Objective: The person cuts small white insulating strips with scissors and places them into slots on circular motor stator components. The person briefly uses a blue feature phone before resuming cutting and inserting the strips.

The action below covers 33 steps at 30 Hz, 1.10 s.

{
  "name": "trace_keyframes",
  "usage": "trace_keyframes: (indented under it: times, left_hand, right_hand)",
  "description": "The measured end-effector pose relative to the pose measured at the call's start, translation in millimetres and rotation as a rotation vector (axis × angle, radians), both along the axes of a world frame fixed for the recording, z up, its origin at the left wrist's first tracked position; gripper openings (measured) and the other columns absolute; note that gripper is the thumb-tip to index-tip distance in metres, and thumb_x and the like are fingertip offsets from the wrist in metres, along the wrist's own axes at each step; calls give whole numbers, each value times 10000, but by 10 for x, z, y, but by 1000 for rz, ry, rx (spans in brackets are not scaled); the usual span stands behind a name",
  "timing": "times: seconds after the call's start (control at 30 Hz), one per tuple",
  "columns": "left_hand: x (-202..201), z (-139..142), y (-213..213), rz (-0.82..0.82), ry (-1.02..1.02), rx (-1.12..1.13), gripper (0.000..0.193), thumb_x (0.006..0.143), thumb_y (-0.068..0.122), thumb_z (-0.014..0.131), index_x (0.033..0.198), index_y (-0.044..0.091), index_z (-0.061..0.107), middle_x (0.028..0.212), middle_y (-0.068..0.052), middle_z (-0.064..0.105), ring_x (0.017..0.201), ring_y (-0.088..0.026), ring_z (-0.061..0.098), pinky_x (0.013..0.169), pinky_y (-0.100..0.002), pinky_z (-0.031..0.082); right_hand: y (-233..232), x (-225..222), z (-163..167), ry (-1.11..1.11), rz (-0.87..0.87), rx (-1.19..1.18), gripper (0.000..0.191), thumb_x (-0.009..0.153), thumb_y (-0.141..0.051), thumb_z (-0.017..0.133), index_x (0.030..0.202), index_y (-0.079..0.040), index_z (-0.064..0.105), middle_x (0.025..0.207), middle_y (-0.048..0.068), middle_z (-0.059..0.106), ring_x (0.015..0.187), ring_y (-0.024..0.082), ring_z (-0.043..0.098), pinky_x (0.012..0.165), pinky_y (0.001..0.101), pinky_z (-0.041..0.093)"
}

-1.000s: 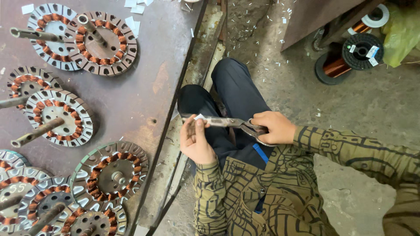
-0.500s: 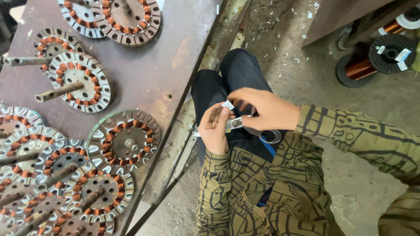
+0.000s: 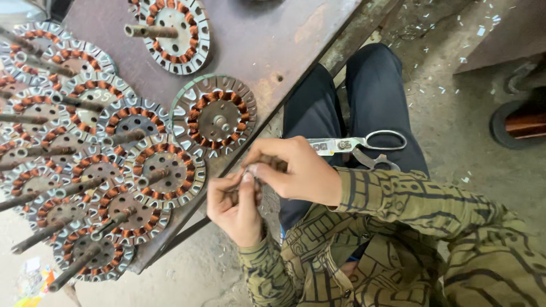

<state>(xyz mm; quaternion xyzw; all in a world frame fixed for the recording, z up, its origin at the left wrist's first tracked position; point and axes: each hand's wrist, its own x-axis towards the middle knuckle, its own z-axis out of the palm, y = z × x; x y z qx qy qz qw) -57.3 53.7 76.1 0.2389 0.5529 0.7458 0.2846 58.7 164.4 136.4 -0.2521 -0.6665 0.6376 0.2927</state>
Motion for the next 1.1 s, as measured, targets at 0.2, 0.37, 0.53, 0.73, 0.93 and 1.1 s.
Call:
trace_keyframes:
  times: [0.2,0.37,0.53,0.73,0.93,1.1]
  left_hand:
    - [-304,172,-233,-148,-92,185,247,934,-178,580,924,33,453,837,-63,571,748,-82,498,678,-211,395]
    - [-414,364,-161,-272,-88,114,236,887,-183,559,931,26,459,852,-67,568,796,-104,518,718,-227,419]
    - [-388,668,2,-327,-83,-19,202,887,-149,571,959,18,483,875,-78,573,778,-97,506,693,-222,411]
    - [-467,984,449,80,945,20,193,1073,-3,702,1209,-2,566,1150,-102,600,999,-165,603,890,-257,523]
    - [-823,1274,934,-209,1228,-234,469,918,37,774,1329,-84,583,1237,-193,649,1099,-312,645,969,-379,507]
    - [-606,1269,877,-206,1041,-277,346,935,19,750,1270,-22,672,1186,-132,721,1062,-238,703,977,-332,534]
  right_hand:
    - [-162,-180,226,21,116,42,44,915,-32,660,949,-14,638,604,36,587,542,73,542,507,273,421]
    - [-12,32,394,42,277,209,303,850,-48,703,1137,-26,610,787,43,697,690,171,732,598,290,570]
    - [100,114,420,176,122,461,230,853,-17,753,1055,-3,644,970,114,673,842,223,741,716,308,583]
    - [457,-157,221,239,-35,293,181,911,-37,771,1036,33,661,983,71,690,849,108,740,736,248,627]
    - [717,-547,65,263,-200,146,163,908,-35,775,1017,39,679,926,40,714,828,55,689,716,218,606]
    - [671,-588,78,299,-261,65,161,905,-31,764,1027,34,681,931,30,716,829,47,690,718,212,600]
